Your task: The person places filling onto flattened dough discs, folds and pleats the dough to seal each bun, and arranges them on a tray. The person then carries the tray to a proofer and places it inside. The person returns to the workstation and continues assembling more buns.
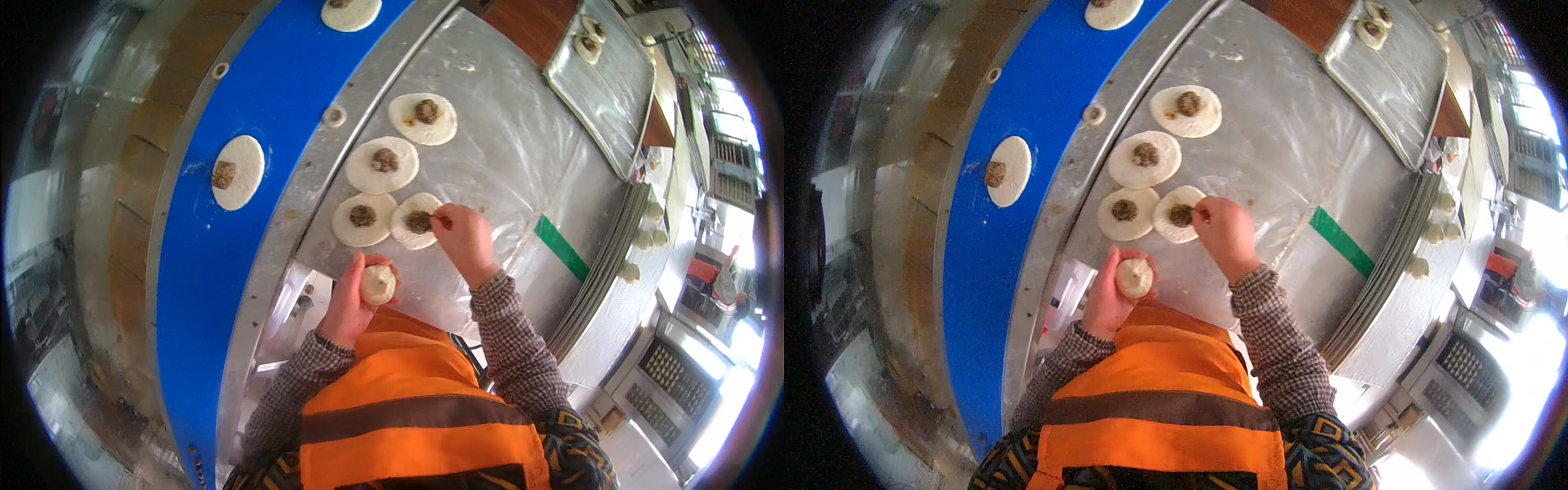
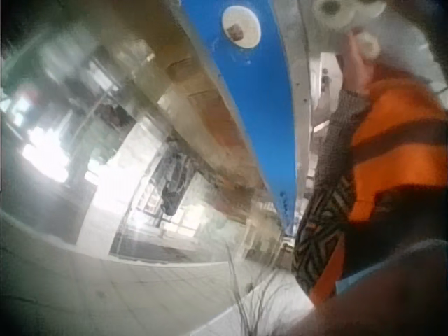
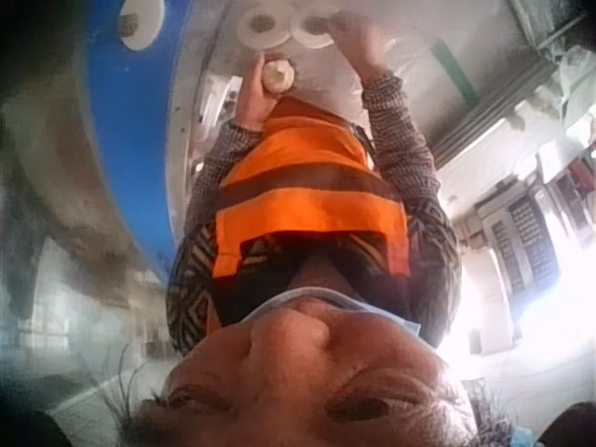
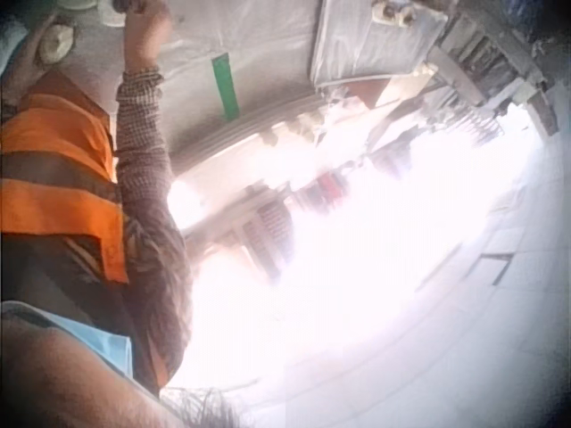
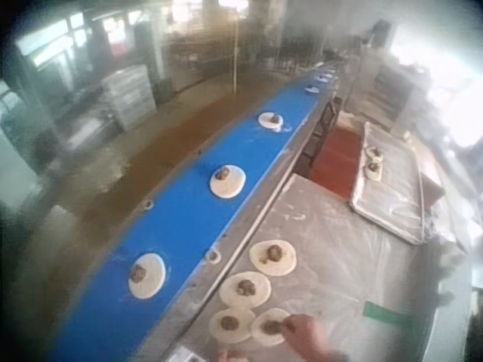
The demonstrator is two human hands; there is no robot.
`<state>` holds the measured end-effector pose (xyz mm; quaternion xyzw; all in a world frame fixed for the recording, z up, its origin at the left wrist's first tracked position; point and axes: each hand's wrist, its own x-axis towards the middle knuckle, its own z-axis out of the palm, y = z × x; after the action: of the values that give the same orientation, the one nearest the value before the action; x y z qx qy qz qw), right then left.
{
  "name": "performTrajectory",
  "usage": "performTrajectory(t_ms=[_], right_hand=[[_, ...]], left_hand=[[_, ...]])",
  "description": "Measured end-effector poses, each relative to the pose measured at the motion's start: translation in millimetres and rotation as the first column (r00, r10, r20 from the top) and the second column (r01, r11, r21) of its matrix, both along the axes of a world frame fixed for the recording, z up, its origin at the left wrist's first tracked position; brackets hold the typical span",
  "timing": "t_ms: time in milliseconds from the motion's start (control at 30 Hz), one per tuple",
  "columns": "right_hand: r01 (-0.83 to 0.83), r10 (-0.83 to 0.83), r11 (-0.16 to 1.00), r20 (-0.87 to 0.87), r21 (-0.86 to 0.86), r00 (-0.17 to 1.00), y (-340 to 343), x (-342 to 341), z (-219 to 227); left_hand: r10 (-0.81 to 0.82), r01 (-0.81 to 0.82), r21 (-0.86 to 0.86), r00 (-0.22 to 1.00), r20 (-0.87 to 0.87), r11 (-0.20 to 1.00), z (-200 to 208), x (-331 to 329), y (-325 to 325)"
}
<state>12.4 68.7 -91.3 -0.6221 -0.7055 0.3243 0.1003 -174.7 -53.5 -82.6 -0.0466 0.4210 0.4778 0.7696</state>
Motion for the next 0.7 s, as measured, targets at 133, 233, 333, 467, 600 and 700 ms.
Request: performTrajectory(t_ms=[133, 233, 333, 467, 600, 700], right_hand=[[0.151, -0.150, 0.989, -0.184, -0.011, 0.971, -8.7, -3.3, 36.4], [0.131, -0.183, 0.980, -0.408, -0.151, 0.895, -34.3, -7.0, 69.9], [0.040, -0.050, 0.999, -0.398, -0.033, 0.916, -53.5, -1.6, 93.8], [-0.034, 0.091, 0.976, -0.259, 0.215, 0.962, -70.0, 24.6, 105.3], [-0.039, 0.137, 0.921, -0.229, 0.388, 0.964, -84.3, 62.7, 104.5], [0.136, -0.042, 0.962, -0.363, 0.238, 0.931, -105.7, 109.1, 114.7]], left_hand=[[-0.042, 0.044, -0.028, 0.998, 0.052, 0.999, 5.9, -1.8, 17.7], [-0.140, 0.141, 0.001, 0.986, 0.086, 0.990, 13.1, 7.0, 35.9], [-0.203, 0.200, 0.050, 0.975, 0.089, 0.979, 23.0, 24.2, 49.5], [-0.297, 0.288, 0.096, 0.949, 0.104, 0.953, 34.6, 55.9, 54.0], [-0.348, 0.345, 0.062, 0.935, 0.064, 0.937, 36.7, 95.2, 52.0], [-0.419, 0.418, 0.029, 0.906, 0.056, 0.908, 40.5, 138.7, 48.5]])
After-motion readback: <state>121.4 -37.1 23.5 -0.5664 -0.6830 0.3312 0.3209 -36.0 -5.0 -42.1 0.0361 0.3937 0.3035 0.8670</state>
